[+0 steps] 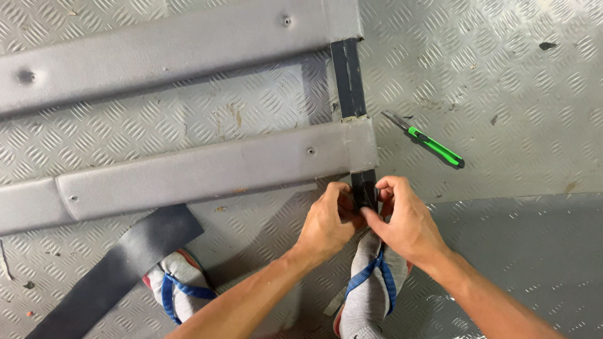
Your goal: The person applies adhesive and wraps black fabric around the joints of gray padded furniture rails, using a utility knife to trim excess material.
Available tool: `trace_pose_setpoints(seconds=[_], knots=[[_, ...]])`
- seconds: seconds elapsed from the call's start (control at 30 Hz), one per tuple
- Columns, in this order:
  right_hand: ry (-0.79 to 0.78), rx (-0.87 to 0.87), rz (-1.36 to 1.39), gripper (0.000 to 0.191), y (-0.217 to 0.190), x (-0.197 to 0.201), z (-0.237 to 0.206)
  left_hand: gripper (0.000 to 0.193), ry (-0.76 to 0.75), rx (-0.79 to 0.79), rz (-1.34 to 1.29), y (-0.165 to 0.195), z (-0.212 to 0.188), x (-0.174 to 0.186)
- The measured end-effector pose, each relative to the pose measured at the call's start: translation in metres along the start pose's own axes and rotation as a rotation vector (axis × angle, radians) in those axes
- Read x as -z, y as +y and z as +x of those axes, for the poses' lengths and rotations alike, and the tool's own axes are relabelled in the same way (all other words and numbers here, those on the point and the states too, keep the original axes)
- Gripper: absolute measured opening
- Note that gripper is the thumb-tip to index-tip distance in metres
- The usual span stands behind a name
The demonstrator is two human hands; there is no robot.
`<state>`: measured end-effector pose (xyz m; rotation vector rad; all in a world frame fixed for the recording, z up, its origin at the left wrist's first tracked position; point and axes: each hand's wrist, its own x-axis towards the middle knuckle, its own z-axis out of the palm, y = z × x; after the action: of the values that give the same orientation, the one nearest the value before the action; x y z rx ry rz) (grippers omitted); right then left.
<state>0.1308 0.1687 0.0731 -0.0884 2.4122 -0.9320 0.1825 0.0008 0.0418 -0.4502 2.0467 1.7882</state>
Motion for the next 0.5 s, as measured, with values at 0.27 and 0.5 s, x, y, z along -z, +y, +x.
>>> trace_pose_setpoints(seconds=[0.27,0.5], knots=[[0.176,0.312,-0.051,0.025,0.008,-0.003,-0.006,0.026,0.124,-0.048,0.140,0.008,-0.006,-0.012],[0.265,0.476,-0.286,0.024,-0.002,-0.006,-0.014,0.014,0.140,-0.115,0.101,-0.007,-0.019,-0.016]])
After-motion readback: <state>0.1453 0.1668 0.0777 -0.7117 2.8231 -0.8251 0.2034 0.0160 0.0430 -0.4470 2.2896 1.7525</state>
